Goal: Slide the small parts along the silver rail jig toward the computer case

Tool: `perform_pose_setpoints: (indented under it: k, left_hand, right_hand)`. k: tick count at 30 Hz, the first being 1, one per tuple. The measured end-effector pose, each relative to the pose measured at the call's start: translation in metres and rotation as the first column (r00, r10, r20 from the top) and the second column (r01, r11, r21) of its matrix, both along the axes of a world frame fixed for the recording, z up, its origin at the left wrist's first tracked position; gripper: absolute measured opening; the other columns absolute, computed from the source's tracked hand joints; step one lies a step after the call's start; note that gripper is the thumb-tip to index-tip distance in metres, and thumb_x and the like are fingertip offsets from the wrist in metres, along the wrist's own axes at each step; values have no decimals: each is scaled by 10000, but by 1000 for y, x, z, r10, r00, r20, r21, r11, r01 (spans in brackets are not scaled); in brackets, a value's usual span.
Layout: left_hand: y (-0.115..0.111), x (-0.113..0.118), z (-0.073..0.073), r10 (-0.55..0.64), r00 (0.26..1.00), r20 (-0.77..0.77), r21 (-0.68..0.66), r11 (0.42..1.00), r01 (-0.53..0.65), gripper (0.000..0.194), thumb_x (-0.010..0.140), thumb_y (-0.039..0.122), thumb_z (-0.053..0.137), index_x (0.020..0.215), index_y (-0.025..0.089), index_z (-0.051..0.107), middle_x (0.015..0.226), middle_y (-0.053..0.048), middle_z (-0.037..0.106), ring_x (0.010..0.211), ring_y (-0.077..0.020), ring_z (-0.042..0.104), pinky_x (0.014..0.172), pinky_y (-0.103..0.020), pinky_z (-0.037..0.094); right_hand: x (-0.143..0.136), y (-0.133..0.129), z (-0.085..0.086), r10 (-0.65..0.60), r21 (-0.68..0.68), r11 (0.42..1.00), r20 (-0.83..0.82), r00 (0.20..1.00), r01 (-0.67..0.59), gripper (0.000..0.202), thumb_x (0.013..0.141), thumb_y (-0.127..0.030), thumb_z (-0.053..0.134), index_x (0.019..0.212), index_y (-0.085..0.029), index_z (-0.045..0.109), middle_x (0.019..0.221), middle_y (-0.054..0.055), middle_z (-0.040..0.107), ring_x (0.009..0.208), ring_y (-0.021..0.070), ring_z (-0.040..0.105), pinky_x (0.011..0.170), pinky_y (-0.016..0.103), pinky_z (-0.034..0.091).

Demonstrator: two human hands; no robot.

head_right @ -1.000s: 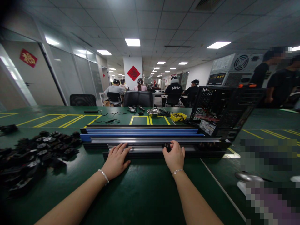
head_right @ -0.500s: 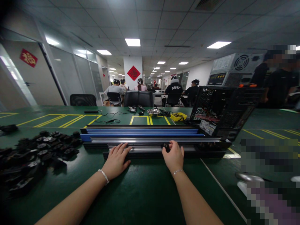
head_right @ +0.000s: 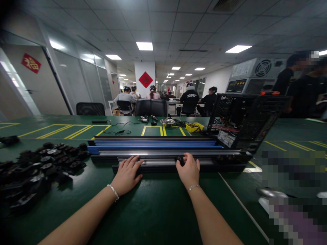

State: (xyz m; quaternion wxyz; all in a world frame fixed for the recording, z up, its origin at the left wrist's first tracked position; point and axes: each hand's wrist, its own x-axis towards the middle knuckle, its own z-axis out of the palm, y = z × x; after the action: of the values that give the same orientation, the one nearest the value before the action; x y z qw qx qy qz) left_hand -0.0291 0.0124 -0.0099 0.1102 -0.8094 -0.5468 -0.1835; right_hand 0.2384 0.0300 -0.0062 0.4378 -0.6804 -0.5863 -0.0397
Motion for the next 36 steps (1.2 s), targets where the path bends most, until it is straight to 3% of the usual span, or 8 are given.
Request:
perform_pose_setpoints:
  k: [26, 36]
  left_hand:
    - [0, 0, -1, 3, 1000, 3, 2, 1000, -3, 528, 771, 373, 525, 1282, 298, 412, 1410, -53, 368, 1305, -263, 284, 1057, -461, 218]
    - [-1, 0, 1, 0, 1000, -3, -1, 1000, 0, 532, 773, 371, 524, 1286, 295, 406, 1410, -54, 368, 1303, -263, 287, 1049, -459, 232]
  right_hand:
    - [-6, -4, 3, 89, 20, 996, 8, 996, -89, 323, 709, -342, 491, 1003, -212, 457, 824, 20, 639, 769, 190, 590, 976, 493, 234]
    - [-7, -4, 3, 135, 29, 990, 26, 990, -136, 298, 717, -319, 485, 993, -209, 465, 819, 18, 635, 777, 180, 593, 933, 451, 311]
